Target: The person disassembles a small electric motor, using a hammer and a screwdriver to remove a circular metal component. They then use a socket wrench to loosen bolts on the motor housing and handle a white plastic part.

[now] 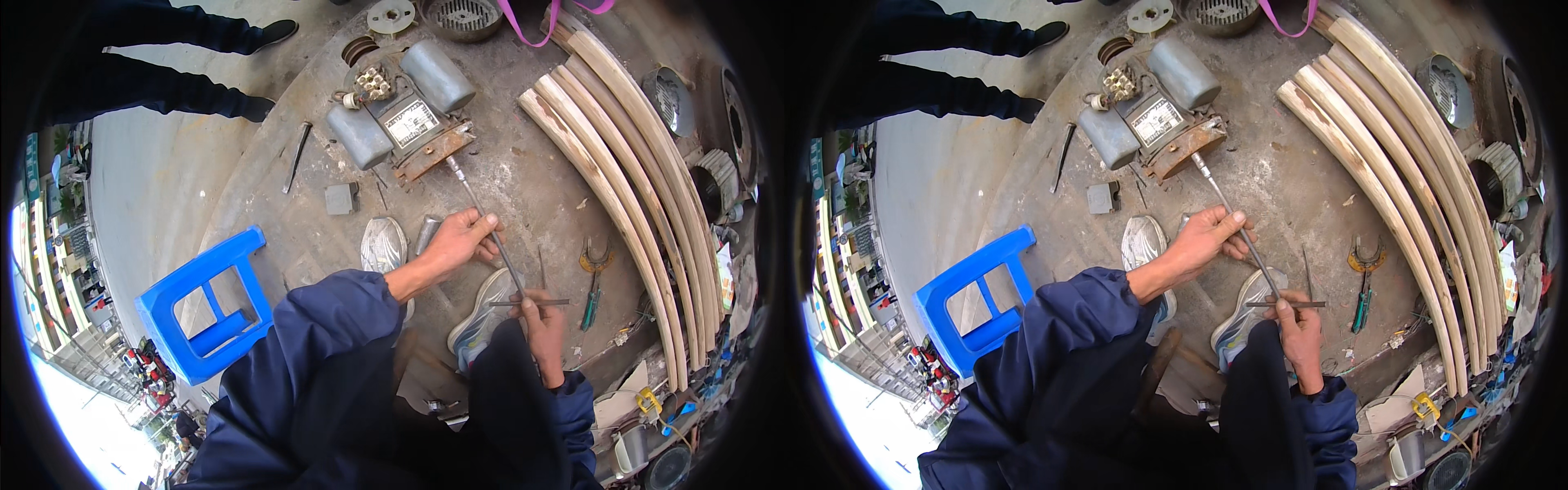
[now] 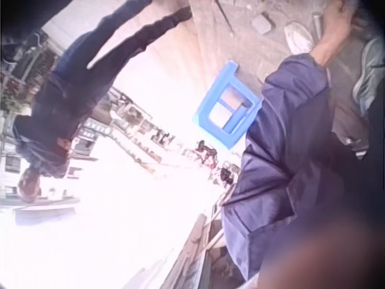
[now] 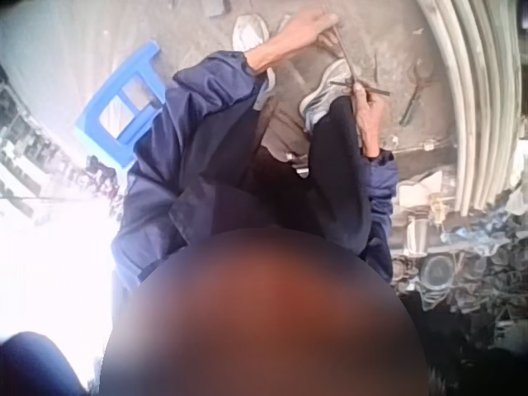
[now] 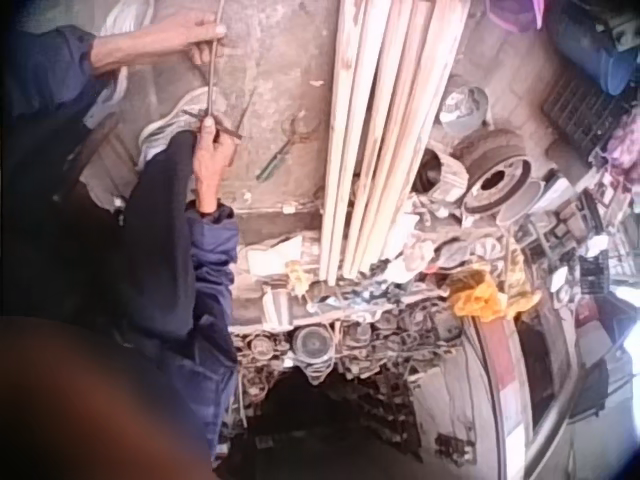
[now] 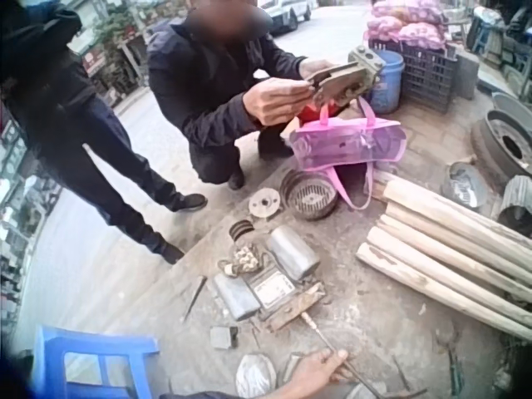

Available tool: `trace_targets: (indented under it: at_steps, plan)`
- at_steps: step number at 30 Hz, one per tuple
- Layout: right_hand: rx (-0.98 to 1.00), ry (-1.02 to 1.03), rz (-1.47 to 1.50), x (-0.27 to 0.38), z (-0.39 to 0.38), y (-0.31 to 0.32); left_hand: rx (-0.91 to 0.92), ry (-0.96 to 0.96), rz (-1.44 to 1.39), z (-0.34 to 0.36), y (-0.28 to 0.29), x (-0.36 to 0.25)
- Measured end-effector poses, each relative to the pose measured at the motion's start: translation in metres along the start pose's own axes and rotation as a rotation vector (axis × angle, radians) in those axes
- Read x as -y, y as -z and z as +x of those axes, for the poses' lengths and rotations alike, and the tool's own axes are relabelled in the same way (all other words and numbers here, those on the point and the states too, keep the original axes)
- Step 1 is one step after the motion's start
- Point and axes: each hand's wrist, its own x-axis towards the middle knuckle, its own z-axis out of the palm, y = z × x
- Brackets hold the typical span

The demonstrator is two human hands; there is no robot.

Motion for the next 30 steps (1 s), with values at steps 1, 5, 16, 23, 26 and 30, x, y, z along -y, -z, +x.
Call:
trace_targets:
  at_steps: [1,5,16,23,26,30]
  plan:
    - [0.044,-0.021,-0.027,-0.011,0.001,0.006,0.027,0.002,0.009,-0.006,0.010,0.006]
    - [0.138,-0.111,-0.031,-0.013,0.007,-0.007,0.012,0.022,0.022,-0.029,0.040,0.020]
    - [0.162,-0.171,-0.016,-0.036,0.008,-0.019,-0.046,0.091,0.014,-0.035,0.055,0.032]
    - [0.168,-0.205,0.022,-0.038,0.012,-0.033,-0.070,0.085,0.035,-0.035,0.066,0.029]
    - [0.177,-0.182,-0.027,-0.037,0.014,-0.032,-0.079,0.093,0.041,-0.033,0.067,0.026]
    - [0.136,-0.145,-0.005,-0.032,0.011,-0.037,-0.065,0.070,0.037,-0.030,0.066,0.028]
